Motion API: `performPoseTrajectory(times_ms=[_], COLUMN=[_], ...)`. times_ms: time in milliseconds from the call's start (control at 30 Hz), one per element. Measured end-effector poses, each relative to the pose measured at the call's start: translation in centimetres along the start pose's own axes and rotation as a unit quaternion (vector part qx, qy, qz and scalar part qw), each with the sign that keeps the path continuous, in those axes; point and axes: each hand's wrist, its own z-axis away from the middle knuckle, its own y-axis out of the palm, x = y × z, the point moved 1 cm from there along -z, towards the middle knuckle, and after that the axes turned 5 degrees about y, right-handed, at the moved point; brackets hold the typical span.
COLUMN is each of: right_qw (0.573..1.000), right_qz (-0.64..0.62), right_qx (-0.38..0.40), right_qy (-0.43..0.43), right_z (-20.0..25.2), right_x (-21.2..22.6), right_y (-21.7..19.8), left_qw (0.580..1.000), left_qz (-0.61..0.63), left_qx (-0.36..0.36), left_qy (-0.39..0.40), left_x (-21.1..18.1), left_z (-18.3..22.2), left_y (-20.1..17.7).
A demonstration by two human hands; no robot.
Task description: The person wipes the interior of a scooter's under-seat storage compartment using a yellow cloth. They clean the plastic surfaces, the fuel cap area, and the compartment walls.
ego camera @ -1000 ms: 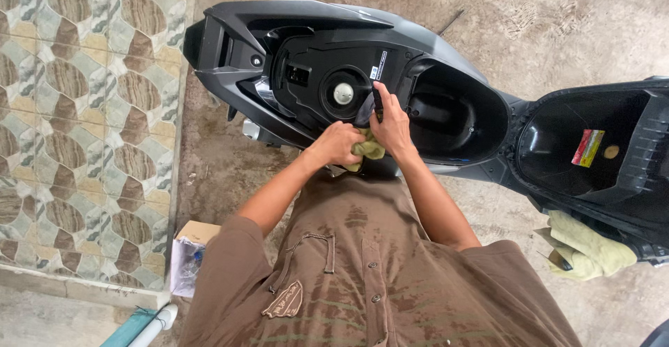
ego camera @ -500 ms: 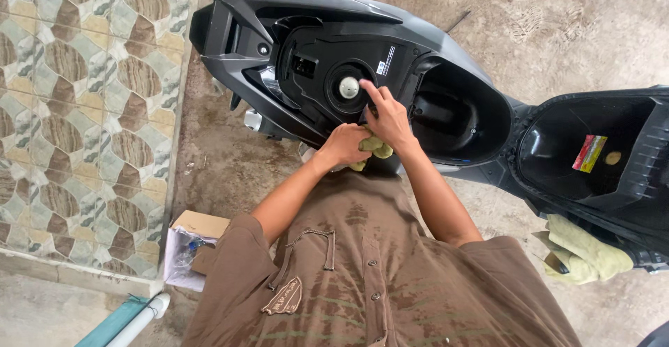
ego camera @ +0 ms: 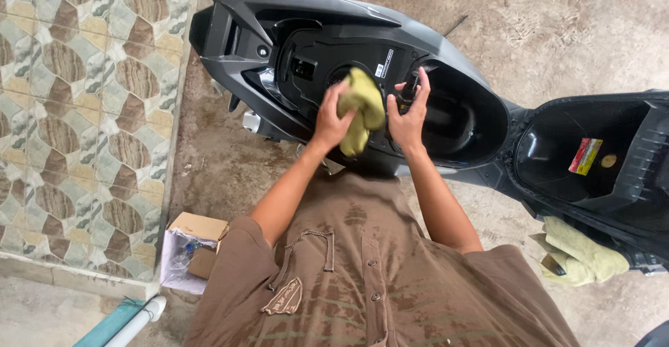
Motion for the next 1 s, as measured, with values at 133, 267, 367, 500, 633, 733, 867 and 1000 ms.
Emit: performPoseTrajectory(times_ms=[133,267,367,500,633,733,867,1000], right_qw=[0.989,0.963,0.973,0.975,0.922,0.897,0.857,0.864], right_qz=[-0.124,-0.228,-0.061,0.093,0.308,0.343,0.431,0.449], right_qx=[0.034,0.118,0.220,0.187,0.166,0.187,0.267,0.229], right_qy=[0.066,0.080,-0.037,-0.079,-0.163,-0.205,-0.092,0.007], right_z=[0.3,0.6,1.2,-1.0,-1.7,-2.5,-3.4,-3.5], right_x=[-1.7,-2.7,-2.0,-1.4,-1.9,-3.0,-6.7,-10.0], right_y=[2.2,6.0,7.5,8.1,9.5,10.6,13.4,15.7], left_qw=[0.994,0.971,0.986,0.992,0.981,0.974,0.971,0.973], left_qz=[-0.067,0.153,0.095,0.107,0.084,0.050,0.079,0.071], left_qx=[-0.005,0.110,0.097,-0.017,-0.177,-0.215,-0.221,-0.217], left_qy=[0.087,0.150,-0.101,-0.060,0.013,0.051,0.039,0.033], left_x=[-1.4,-2.4,-0.8,0.6,1.5,1.6,1.8,1.6], left_z=[-1.3,0.6,0.9,1.3,0.8,0.3,0.0,0.5], left_y=[-1.6,-1.4,-1.5,-4.6,-7.4,-8.4,-8.9,-9.0])
